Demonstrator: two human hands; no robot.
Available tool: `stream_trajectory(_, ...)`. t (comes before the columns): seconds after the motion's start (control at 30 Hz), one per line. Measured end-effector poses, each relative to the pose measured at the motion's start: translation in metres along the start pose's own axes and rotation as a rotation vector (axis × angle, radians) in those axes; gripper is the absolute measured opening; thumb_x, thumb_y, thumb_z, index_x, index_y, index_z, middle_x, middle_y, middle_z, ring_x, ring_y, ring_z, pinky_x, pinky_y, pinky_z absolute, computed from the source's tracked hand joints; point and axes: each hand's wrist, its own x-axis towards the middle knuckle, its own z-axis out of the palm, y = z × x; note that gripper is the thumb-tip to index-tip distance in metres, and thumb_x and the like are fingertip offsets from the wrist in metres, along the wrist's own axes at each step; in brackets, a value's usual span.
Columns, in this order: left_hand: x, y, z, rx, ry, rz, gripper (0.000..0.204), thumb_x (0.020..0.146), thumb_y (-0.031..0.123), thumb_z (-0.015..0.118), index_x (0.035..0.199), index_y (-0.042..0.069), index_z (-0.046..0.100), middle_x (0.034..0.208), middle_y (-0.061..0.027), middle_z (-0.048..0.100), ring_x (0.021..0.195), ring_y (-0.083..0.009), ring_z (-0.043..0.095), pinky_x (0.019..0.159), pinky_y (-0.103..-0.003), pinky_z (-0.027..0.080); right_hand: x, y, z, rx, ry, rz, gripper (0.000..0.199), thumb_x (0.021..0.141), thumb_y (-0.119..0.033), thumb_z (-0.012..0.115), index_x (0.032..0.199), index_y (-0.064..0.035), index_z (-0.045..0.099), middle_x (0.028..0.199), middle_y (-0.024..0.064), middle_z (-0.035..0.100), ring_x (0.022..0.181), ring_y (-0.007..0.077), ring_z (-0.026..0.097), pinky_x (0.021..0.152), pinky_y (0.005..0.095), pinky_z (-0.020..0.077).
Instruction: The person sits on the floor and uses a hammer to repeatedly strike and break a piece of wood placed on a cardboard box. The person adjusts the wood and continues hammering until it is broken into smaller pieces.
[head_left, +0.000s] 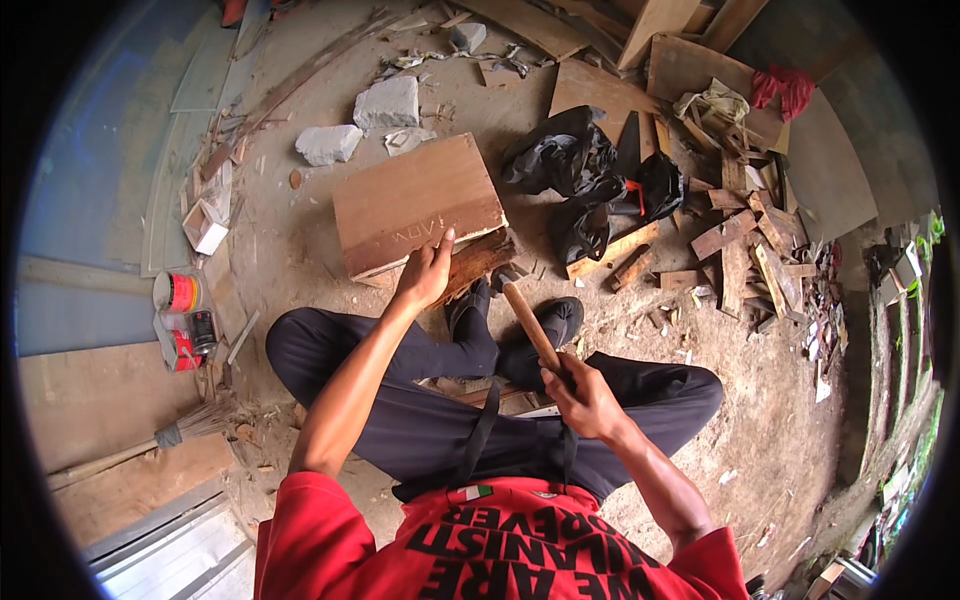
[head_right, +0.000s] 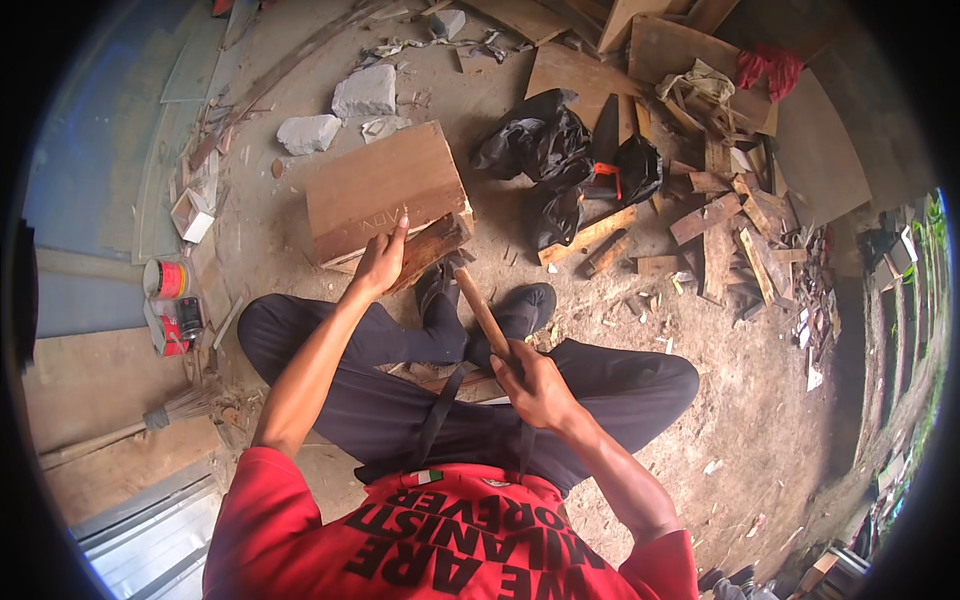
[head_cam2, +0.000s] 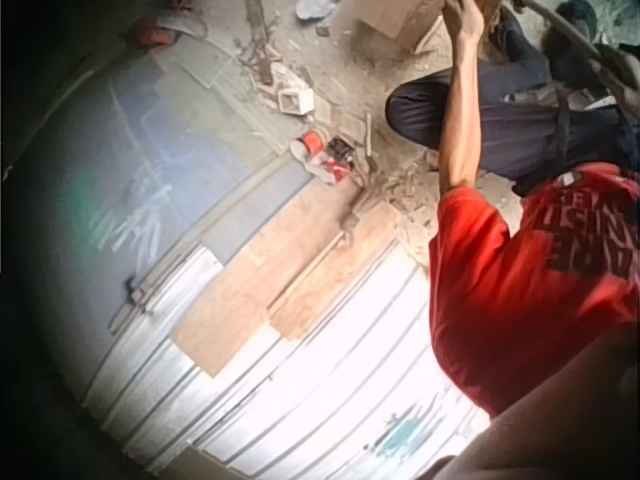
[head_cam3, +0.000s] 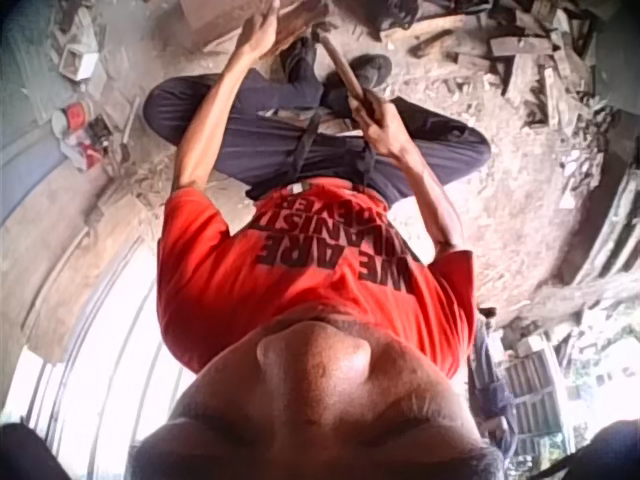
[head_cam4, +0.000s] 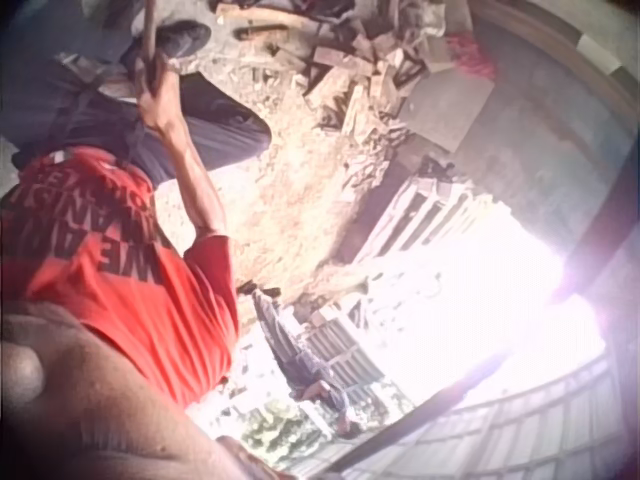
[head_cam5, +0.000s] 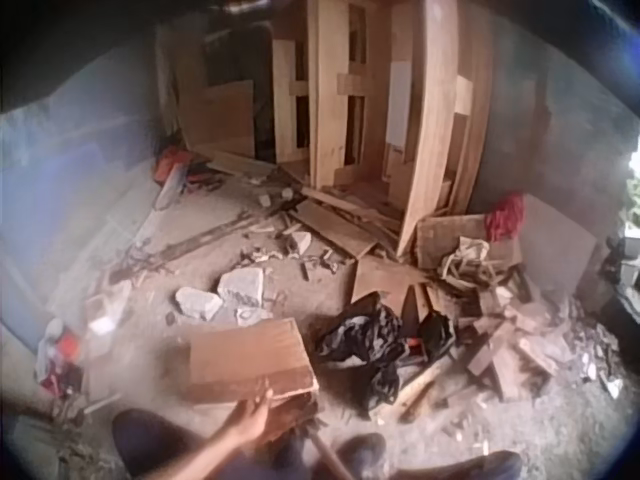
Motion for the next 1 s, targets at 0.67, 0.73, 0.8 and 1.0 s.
stream_trajectory(0.67,-0.007,-0.030,0.045,0.088,0.103,-0.298,0.102,0.097,0.074,0.012,0.090,-0.011,0.069,0.095,-0.0344,0.068,0.096,-0.0483,0.066,0.088,-0.054,0.050,0.037,0.021,0.012,-0.456,0.084,-0.092,0.034,0.102,-0.026,0.053,0.104,0.0065,0.046,0.067,0.0337,0.060,0.067,0.0540,0.061,0.058,0.0588,0.0473)
stream_trajectory(0.73,0.001,-0.031,0.044,0.065,0.106,-0.304,0.103,0.097,0.074,0.011,0.094,-0.011,0.069,0.099,-0.0352,0.067,0.099,-0.0484,0.065,0.090,-0.054,0.049,0.045,0.015,0.015,-0.494,0.094,-0.067,0.033,0.102,-0.026,0.053,0.104,0.0063,0.046,0.066,0.0335,0.060,0.066,0.0541,0.060,0.057,0.0587,0.0477)
stream_trajectory(0.8,0.017,-0.049,0.040,0.078,0.048,-0.374,0.103,0.096,0.075,0.013,0.108,-0.012,0.066,0.109,-0.0356,0.065,0.108,-0.0475,0.063,0.095,-0.053,0.047,0.049,0.005,0.018,-0.481,0.100,-0.078,0.033,0.103,-0.027,0.052,0.103,0.0059,0.045,0.067,0.0333,0.060,0.067,0.0546,0.060,0.058,0.0592,0.0480)
stream_trajectory(1.0,0.018,-0.013,0.042,0.002,-0.114,-0.444,0.106,0.095,0.077,0.011,0.128,-0.013,0.056,0.127,-0.0361,0.058,0.121,-0.0437,0.058,0.103,-0.049,0.044,0.049,0.028,0.019,-0.446,0.186,-0.044,0.026,0.101,-0.024,0.055,0.106,-0.0007,0.044,0.069,0.0322,0.061,0.068,0.0542,0.059,0.057,0.0600,0.0465)
